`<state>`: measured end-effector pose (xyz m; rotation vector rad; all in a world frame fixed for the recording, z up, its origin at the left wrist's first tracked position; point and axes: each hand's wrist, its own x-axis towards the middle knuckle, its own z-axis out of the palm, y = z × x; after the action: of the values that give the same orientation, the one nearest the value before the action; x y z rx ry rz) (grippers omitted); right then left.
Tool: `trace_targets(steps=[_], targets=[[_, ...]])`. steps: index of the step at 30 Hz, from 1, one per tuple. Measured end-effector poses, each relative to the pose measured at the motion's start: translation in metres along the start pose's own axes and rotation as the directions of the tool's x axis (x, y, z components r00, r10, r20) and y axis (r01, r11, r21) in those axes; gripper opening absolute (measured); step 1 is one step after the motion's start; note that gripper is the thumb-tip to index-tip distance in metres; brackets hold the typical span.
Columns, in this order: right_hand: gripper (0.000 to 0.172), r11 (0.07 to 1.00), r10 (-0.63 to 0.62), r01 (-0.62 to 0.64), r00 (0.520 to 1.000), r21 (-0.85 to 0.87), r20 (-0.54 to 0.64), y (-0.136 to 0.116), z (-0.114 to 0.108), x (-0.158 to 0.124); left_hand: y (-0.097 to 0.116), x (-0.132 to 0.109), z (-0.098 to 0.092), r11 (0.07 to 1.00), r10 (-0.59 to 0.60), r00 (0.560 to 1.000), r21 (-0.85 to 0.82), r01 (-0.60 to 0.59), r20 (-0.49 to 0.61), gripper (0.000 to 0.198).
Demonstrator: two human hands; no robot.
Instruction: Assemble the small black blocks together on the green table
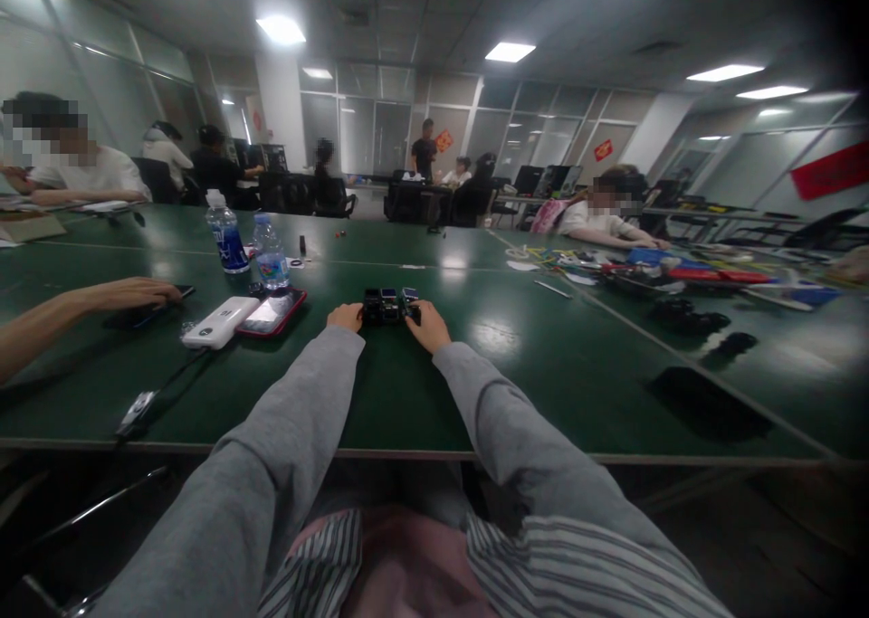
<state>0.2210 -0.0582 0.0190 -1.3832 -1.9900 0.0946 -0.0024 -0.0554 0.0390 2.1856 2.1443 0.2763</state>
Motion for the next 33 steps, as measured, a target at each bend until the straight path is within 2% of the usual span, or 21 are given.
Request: trace_targets(steps=[3, 5, 8, 12, 17, 23, 26, 29, 33], targets=[[0.033, 0.983, 0.168, -0.167, 0.986, 0.076, -0.009, 0.007, -0.001, 0.004, -0.001, 0.0, 0.001, 1.0, -0.001, 1.0, 0.005, 0.001, -0.013, 0.029], [0.031, 0.972, 0.217, -0.216, 0.976, 0.097, -0.006, 0.011, 0.0, 0.006, 0.0, 0.001, 0.002, 1.0, -0.006, 1.0, 0.013, 0.006, -0.022, 0.029], [0.034, 0.987, 0.15, -0.147, 0.988, 0.066, -0.043, 0.014, 0.003, 0.006, 0.0, 0.001, 0.003, 1.0, -0.004, 1.0, 0.02, 0.005, -0.022, 0.029], [0.047, 0.999, 0.046, -0.046, 0.998, 0.0, -0.048, 0.015, 0.006, 0.005, 0.001, 0.001, 0.001, 1.0, -0.01, 1.0, 0.022, 0.011, -0.013, 0.029], [0.039, 0.985, 0.146, -0.143, 0.989, 0.094, -0.033, 0.02, 0.003, 0.009, 0.002, -0.001, -0.002, 1.0, -0.007, 1.0, 0.008, 0.007, 0.009, 0.029], [0.035, 0.965, 0.259, -0.262, 0.961, -0.019, -0.1, 0.03, 0.001, 0.015, 0.002, -0.002, -0.002, 1.0, -0.005, 1.0, -0.003, 0.005, 0.003, 0.03], [0.045, 0.944, 0.324, -0.33, 0.934, -0.009, -0.15, 0.03, 0.001, 0.016, 0.002, -0.002, -0.002, 1.0, -0.012, 1.0, -0.009, 0.012, 0.001, 0.03], [0.061, 0.948, 0.311, -0.318, 0.928, 0.002, -0.206, 0.026, 0.001, 0.021, 0.002, -0.003, -0.004, 1.0, -0.02, 1.0, -0.021, 0.021, 0.007, 0.029], [0.049, 0.951, 0.309, -0.309, 0.944, 0.017, -0.115, 0.021, -0.004, 0.026, 0.002, -0.005, -0.006, 1.0, -0.025, 1.0, -0.019, 0.025, 0.014, 0.029]])
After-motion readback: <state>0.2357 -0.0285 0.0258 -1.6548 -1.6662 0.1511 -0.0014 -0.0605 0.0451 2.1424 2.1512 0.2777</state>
